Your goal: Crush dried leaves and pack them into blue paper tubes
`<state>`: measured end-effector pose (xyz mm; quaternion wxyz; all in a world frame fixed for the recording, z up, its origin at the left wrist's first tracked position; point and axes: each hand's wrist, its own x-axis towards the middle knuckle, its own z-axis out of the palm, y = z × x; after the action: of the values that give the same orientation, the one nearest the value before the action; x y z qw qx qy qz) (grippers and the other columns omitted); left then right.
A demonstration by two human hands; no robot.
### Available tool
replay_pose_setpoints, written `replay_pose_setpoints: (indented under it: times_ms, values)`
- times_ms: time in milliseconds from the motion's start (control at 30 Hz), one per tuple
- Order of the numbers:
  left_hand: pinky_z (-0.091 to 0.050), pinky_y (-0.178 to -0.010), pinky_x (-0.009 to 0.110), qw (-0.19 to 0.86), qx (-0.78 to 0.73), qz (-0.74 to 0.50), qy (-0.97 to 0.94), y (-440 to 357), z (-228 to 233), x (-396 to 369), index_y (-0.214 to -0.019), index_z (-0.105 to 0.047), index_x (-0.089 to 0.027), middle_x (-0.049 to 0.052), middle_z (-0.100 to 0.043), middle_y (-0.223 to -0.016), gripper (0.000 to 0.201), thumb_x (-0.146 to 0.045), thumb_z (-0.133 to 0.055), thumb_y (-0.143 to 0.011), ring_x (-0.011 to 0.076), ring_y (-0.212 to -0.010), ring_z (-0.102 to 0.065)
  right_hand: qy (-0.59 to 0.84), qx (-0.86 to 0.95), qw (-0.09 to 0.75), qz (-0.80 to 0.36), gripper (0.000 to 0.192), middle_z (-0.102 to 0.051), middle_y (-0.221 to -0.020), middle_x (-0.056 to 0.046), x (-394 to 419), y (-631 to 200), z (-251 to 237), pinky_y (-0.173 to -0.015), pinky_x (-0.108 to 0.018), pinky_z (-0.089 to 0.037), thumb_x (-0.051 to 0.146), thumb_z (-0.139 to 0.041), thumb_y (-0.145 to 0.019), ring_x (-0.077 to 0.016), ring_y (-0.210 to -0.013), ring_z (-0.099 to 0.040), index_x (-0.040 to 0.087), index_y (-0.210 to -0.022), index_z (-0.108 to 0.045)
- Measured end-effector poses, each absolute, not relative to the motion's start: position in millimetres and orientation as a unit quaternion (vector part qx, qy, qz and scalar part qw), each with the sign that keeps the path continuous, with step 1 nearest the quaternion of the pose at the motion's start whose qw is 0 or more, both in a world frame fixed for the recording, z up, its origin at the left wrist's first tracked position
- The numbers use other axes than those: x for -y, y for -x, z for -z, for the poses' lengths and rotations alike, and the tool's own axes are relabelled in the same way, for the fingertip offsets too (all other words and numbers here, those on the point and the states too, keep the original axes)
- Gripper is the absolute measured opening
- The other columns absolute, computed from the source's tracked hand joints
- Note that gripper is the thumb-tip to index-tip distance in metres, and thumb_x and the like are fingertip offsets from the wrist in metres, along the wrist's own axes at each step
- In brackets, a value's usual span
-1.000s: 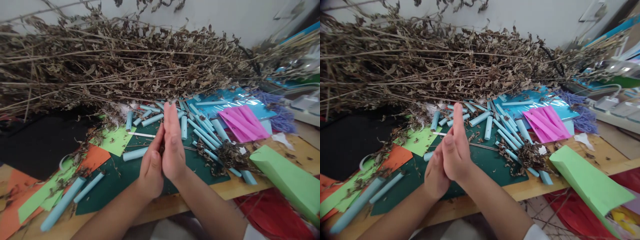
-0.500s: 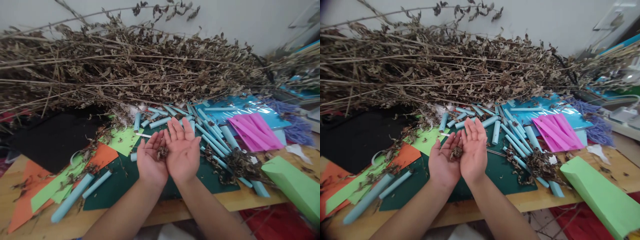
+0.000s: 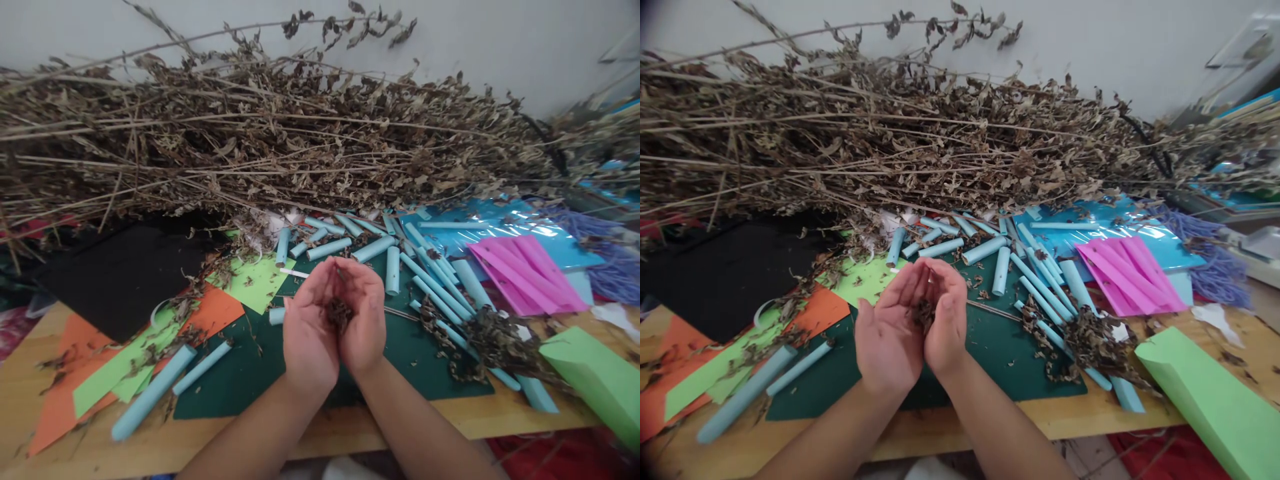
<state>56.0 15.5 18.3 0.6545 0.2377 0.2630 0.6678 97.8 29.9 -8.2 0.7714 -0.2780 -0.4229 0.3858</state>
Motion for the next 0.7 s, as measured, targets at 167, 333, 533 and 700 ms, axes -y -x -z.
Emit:
replay_pose_setpoints:
  times_ms: [167,333,533,700]
  values:
    - [-0.022,-0.101,0.035,0.597,-0.281,-0.587,-0.469,-52.9,-13.5,-15.9,-0.127,-0.031,-0.018,0.007,-0.03,-0.134,0.074,-0.066,-0.025,-0.071,0.0263,-0.122,-0.026,0.286,0.285,0.793,-0.456,0.023,-0.052,-0.09,-0.001,-29.9,-96.6,5.5,-0.081,-0.03,-0.039,0.042,-0.041,-0.079,-0.0134,-0.089,-0.049,0.023,-0.08,-0.054]
    - [-0.006,-0.104,0.041,0.466,-0.236,-0.417,-0.744,-41.2,-12.6,-23.2,-0.133,-0.003,-0.017,0.003,-0.002,-0.141,0.072,-0.061,-0.012,-0.077,0.0281,-0.127,-0.005,0.293,0.179,0.788,-0.511,0.034,-0.045,-0.057,0.003,-36.8,-105.1,2.3,-0.057,-0.023,-0.041,0.043,-0.041,-0.078,-0.0086,-0.056,-0.046,0.018,-0.055,-0.046]
    - [-0.013,-0.103,0.041,0.346,-0.249,-0.42,-0.801,-23.6,-8.0,-37.6,-0.133,-0.009,-0.019,0.006,-0.011,-0.14,0.062,-0.052,-0.017,-0.082,0.0272,-0.126,-0.013,0.226,0.074,0.75,-0.618,0.04,-0.03,-0.037,0.006,-41.2,-112.3,-6.2,-0.037,-0.017,-0.028,0.04,-0.028,-0.082,-0.0066,-0.034,-0.029,0.018,-0.05,-0.037]
    - [-0.026,-0.099,0.041,0.194,-0.225,-0.35,-0.888,-19.0,-5.4,-45.4,-0.127,-0.027,-0.021,0.011,-0.033,-0.13,0.049,-0.038,-0.035,-0.082,0.025,-0.122,-0.025,0.237,0.022,0.694,-0.68,0.042,-0.024,-0.032,0.007,-39.4,-116.7,-8.3,-0.029,-0.014,-0.017,0.039,-0.035,-0.079,-0.0043,-0.028,-0.019,0.017,-0.044,-0.03]
